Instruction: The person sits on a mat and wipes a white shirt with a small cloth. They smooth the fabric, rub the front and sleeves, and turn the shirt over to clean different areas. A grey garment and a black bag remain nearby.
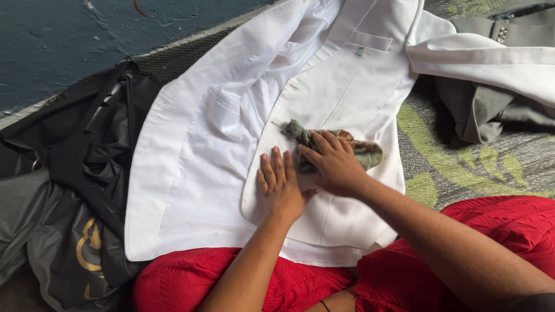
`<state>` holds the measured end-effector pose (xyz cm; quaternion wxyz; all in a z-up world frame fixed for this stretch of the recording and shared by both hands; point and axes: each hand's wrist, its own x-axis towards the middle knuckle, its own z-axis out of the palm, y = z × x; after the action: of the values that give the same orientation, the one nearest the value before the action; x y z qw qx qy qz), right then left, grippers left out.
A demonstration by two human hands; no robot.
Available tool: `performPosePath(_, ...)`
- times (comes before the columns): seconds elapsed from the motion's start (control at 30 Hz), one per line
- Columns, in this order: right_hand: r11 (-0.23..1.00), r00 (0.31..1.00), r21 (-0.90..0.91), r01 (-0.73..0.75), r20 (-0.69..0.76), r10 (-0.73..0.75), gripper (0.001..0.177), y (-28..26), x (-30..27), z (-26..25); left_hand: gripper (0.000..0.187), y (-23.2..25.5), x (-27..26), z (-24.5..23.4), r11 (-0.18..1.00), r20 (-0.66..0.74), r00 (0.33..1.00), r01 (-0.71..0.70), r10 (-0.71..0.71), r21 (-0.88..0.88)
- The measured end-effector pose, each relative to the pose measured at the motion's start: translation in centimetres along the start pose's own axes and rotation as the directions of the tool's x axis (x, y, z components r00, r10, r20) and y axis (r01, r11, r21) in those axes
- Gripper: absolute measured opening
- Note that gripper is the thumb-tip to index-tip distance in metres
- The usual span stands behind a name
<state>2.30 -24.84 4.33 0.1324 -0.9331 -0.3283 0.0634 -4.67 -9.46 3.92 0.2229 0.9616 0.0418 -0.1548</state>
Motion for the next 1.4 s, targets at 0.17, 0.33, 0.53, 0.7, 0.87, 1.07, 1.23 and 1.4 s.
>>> performPosePath(0.17,0.931,0.931,-0.009,-0.365,-0.022,0.365,0.067,9.1,1.3,0.4,0.121,-0.6,0.6,0.8,0.998,0.145,0.989,0.026,-0.034,0.056)
performPosePath(0.33,0.916,0.909,0.068,-0.396,-0.113,0.401,0.080,9.4,1.6,1.1,0.122,-0.5,1.0,0.6,0.992,0.253,0.965,0.030,-0.061,0.124)
performPosePath(0.53,0.987,0.961,0.055,0.151,0.224,-0.160,0.073,-0.1,1.5,0.2,0.118,0.7,1.0,-1.0,0.956,0.436,0.889,0.002,-0.137,0.295)
performPosePath(0.7,0.995,0.996,0.067,0.069,0.046,-0.073,0.057,4.1,4.7,-0.9,0.133,0.9,0.6,-1.7,0.958,0.365,0.925,-0.004,-0.106,0.287)
performPosePath(0.87,0.988,0.954,0.003,-0.152,-0.261,0.148,0.057,7.7,8.3,-0.4,0.117,-0.1,1.7,-1.3,0.982,0.295,0.955,-0.029,-0.028,0.187)
performPosePath(1.07,0.868,0.862,-0.047,0.494,-0.102,-0.496,0.043,5.2,8.0,1.2,0.106,0.4,2.2,-2.9,0.988,0.369,0.925,0.036,-0.089,0.147)
performPosePath(1.23,0.988,0.994,-0.106,0.108,-0.003,-0.109,0.045,9.5,12.7,-2.4,0.115,0.7,2.1,-3.9,0.985,0.422,0.901,0.026,-0.096,0.168)
performPosePath(1.4,0.969,0.982,-0.209,-0.134,-0.157,0.102,0.067,14.6,15.2,-4.3,0.118,1.3,2.3,-4.6,0.977,0.505,0.857,-0.002,-0.107,0.211)
